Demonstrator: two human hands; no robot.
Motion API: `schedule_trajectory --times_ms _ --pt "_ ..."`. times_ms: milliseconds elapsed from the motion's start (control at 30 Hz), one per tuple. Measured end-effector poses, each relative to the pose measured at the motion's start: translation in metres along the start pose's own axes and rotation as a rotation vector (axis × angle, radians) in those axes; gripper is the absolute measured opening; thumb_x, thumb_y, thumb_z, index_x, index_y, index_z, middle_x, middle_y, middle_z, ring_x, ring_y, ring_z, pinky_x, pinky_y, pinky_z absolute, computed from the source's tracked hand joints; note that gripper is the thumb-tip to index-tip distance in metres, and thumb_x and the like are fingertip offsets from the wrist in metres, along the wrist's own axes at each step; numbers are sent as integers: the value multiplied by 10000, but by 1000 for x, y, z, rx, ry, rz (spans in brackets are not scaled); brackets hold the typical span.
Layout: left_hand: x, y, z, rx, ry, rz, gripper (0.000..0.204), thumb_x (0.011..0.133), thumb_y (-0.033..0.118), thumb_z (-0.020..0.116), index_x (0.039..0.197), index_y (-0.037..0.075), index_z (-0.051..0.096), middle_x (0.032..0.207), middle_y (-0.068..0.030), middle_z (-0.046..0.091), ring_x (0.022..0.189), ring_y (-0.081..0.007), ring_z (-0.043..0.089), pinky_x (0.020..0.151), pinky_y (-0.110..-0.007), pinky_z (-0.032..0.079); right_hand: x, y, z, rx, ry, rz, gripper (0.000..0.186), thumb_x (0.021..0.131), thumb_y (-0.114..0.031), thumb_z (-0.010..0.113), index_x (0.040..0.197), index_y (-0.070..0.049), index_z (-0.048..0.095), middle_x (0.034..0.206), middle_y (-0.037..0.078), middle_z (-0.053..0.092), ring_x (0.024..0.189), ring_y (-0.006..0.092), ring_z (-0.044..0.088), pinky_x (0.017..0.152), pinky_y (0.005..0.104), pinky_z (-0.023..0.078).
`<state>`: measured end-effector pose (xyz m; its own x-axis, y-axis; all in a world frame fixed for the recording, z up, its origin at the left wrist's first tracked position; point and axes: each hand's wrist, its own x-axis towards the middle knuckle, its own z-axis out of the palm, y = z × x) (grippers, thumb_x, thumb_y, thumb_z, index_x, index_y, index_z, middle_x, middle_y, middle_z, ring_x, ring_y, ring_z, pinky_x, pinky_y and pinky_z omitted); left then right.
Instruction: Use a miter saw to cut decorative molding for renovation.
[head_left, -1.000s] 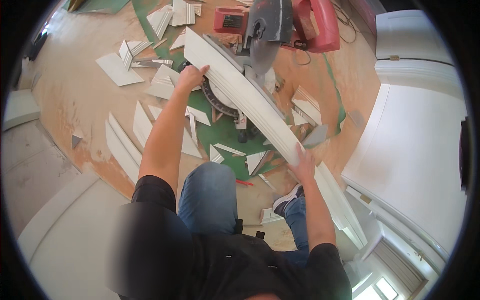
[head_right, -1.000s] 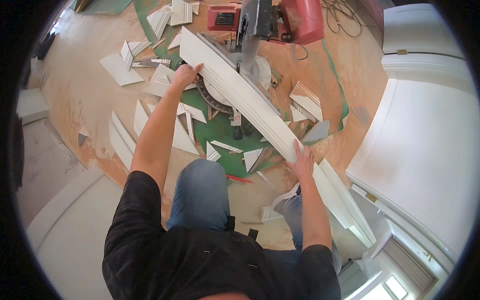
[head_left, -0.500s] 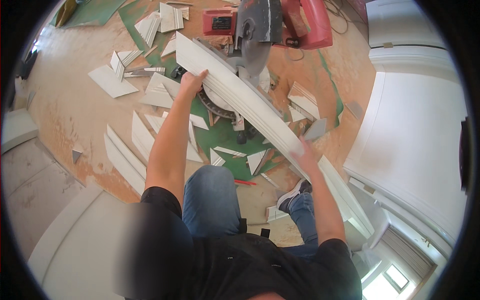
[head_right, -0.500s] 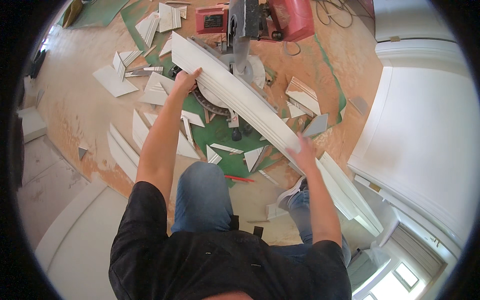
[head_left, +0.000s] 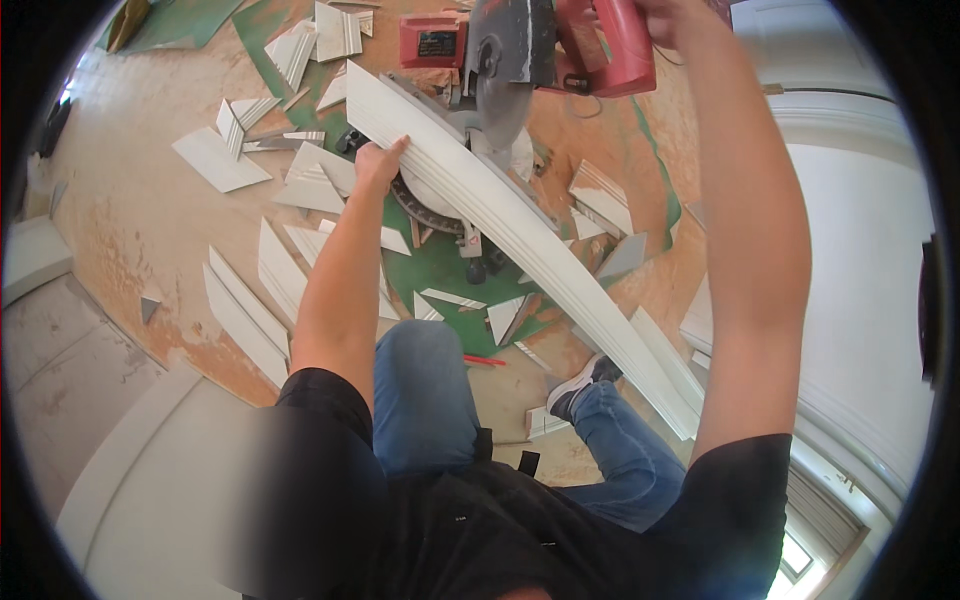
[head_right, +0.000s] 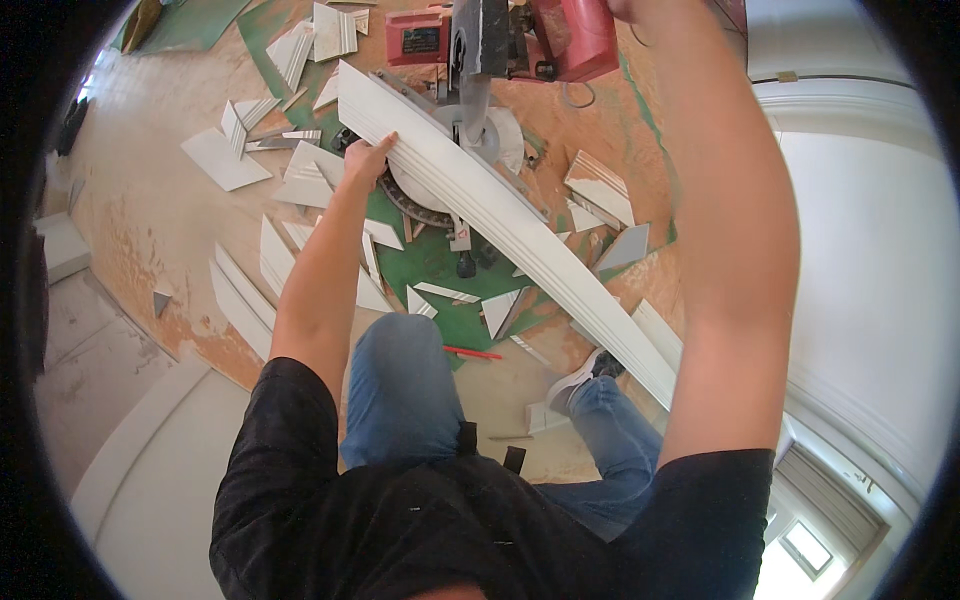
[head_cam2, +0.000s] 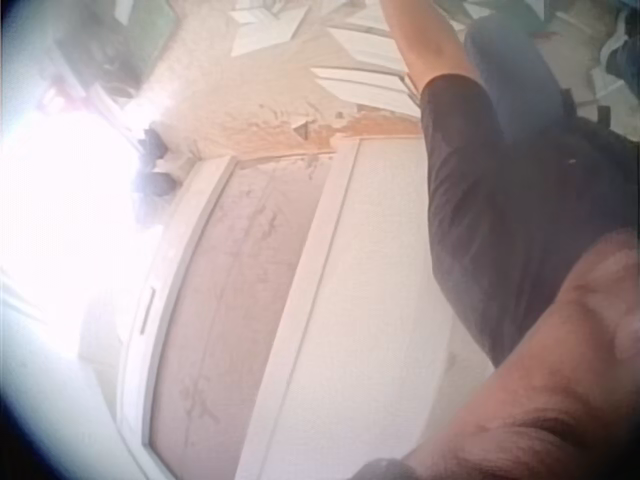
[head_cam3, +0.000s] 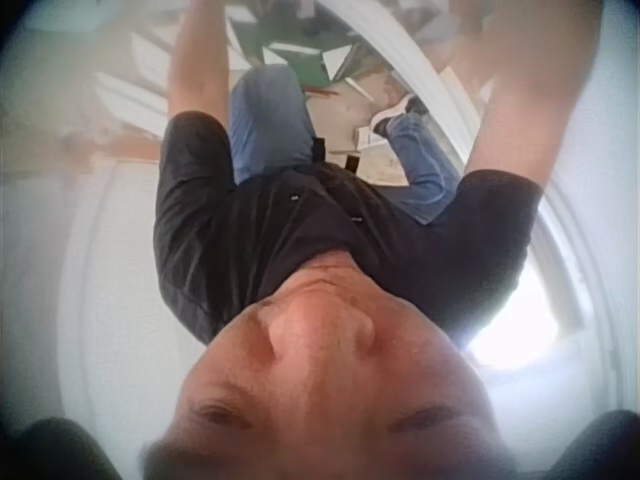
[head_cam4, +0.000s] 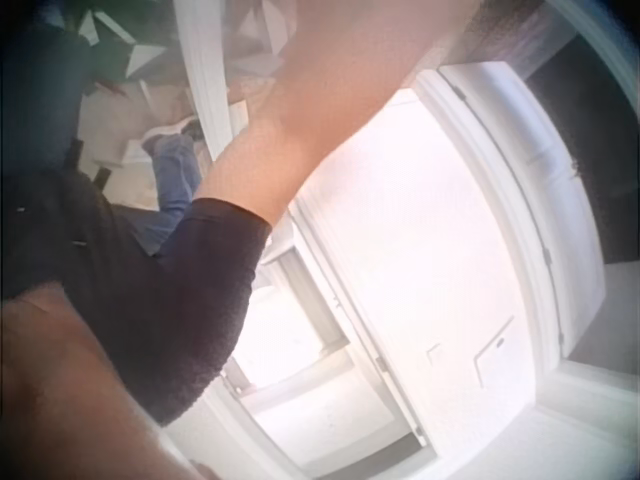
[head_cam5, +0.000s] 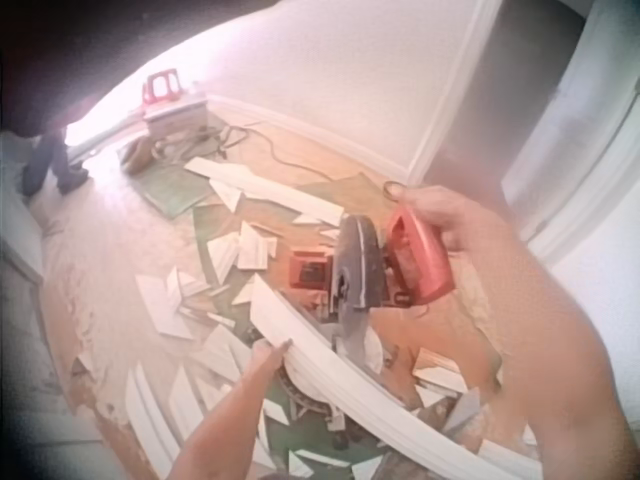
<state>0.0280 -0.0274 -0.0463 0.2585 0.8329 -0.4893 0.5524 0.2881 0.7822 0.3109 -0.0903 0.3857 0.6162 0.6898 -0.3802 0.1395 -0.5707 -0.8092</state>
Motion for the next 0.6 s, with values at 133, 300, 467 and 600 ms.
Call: schedule_trajectory --times_ms 133,300,467,600 --pt "2 -3 1 34 34 18 528 836 403 876 940 -98 742 791 -107 699 601 -163 598 537 -366 461 -1 -6 7 -39 -100 198 519 1086 -250 546 1451 110 467 1358 293 592 1183 295 654 1036 448 525" --pt "1 6 -9 -22 -48 -17 529 824 410 887 905 -91 737 757 -91 688 592 -160 593 536 -357 457 -51 62 2 11 -108 -32 582 1018 -272 652 1490 -12 431 1413 218 566 1226 272 629 1022 414 536" --pt "-7 16 -17 21 -116 -72 649 785 430 885 1035 -151 735 1031 -265 763 1006 -342 753 860 -417 563 -118 142 30 363 42 -179 614 910 -97 708 1451 -12 431 1291 153 630 1040 233 688 903 400 599" --pt "-8 13 -16 -10 -115 -58 689 794 481 868 1088 -128 736 1061 -259 760 1020 -358 747 888 -415 559 -146 174 52 265 137 -226 608 912 -92 687 1462 -33 434 1281 140 625 1056 213 666 926 380 579"
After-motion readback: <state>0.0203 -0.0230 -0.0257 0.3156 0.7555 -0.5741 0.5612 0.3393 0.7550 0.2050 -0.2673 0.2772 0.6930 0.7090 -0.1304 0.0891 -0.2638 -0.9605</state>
